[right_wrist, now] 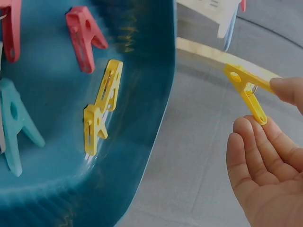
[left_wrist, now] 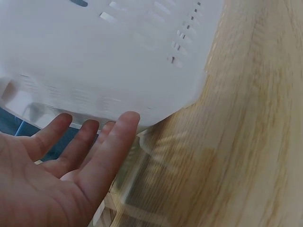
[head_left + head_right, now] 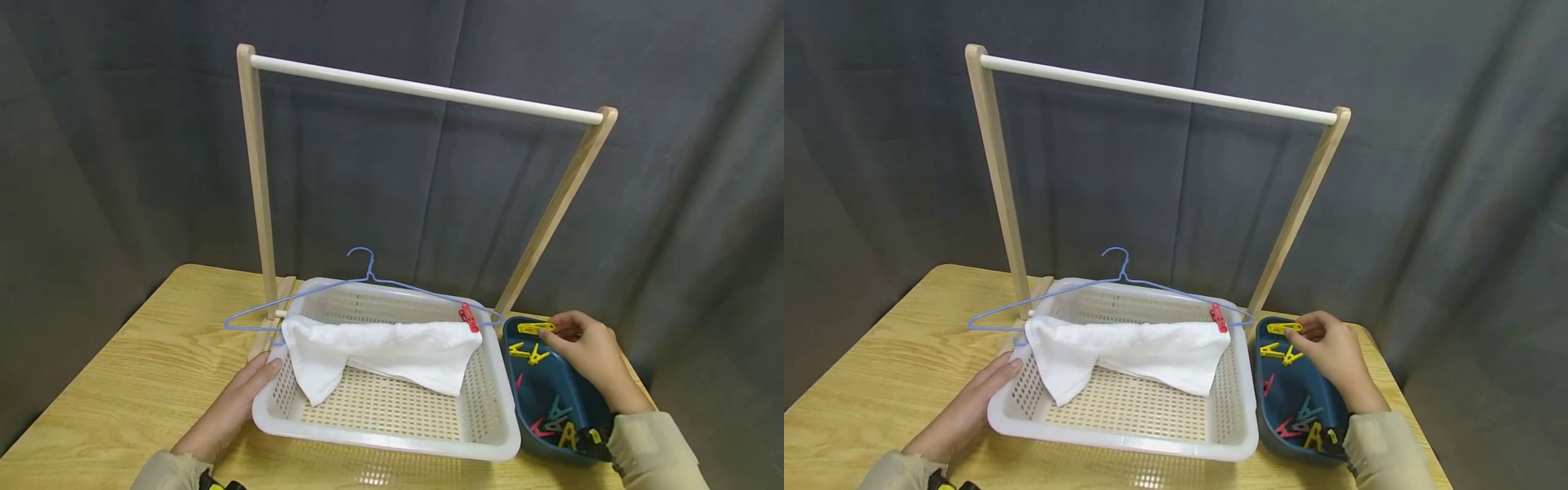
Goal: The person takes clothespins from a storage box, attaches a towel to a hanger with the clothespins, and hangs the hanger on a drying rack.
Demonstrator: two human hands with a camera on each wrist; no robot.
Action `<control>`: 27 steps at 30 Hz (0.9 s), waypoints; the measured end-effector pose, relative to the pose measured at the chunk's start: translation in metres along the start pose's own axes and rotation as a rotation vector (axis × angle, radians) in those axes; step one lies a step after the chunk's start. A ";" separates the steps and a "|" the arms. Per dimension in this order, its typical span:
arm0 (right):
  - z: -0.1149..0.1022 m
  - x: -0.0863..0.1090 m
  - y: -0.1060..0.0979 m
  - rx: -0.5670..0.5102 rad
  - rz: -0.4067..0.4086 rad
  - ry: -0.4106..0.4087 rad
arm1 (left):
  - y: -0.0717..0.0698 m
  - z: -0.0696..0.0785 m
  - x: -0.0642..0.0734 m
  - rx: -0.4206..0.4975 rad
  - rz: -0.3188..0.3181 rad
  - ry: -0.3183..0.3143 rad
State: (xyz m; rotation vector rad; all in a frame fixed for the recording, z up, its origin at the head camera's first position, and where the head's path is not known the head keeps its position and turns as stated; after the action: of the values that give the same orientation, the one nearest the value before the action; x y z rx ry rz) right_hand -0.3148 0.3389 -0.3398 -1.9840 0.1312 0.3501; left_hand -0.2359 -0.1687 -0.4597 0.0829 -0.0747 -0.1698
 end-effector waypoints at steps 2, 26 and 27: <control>-0.003 0.001 0.000 -0.013 0.004 -0.004 | 0.001 0.000 0.000 0.006 0.000 0.005; -0.046 -0.003 0.008 -0.147 -0.048 -0.078 | -0.018 0.013 -0.007 0.000 0.061 -0.027; -0.046 -0.003 0.008 -0.148 -0.047 -0.079 | -0.021 0.013 -0.007 -0.005 0.067 -0.030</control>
State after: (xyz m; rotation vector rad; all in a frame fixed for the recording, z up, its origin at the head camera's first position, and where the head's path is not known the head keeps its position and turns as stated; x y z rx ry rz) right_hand -0.3115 0.2933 -0.3280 -2.1119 0.0085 0.4174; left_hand -0.2470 -0.1888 -0.4488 0.0726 -0.1065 -0.1044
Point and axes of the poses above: each hand's wrist, its own x-axis away from the middle knuckle, its own y-axis out of the palm, z = x × y, the point moved 8 cm from there along -x, towards the middle knuckle, and after that the axes turned 8 degrees about x, right-handed, at the moved point
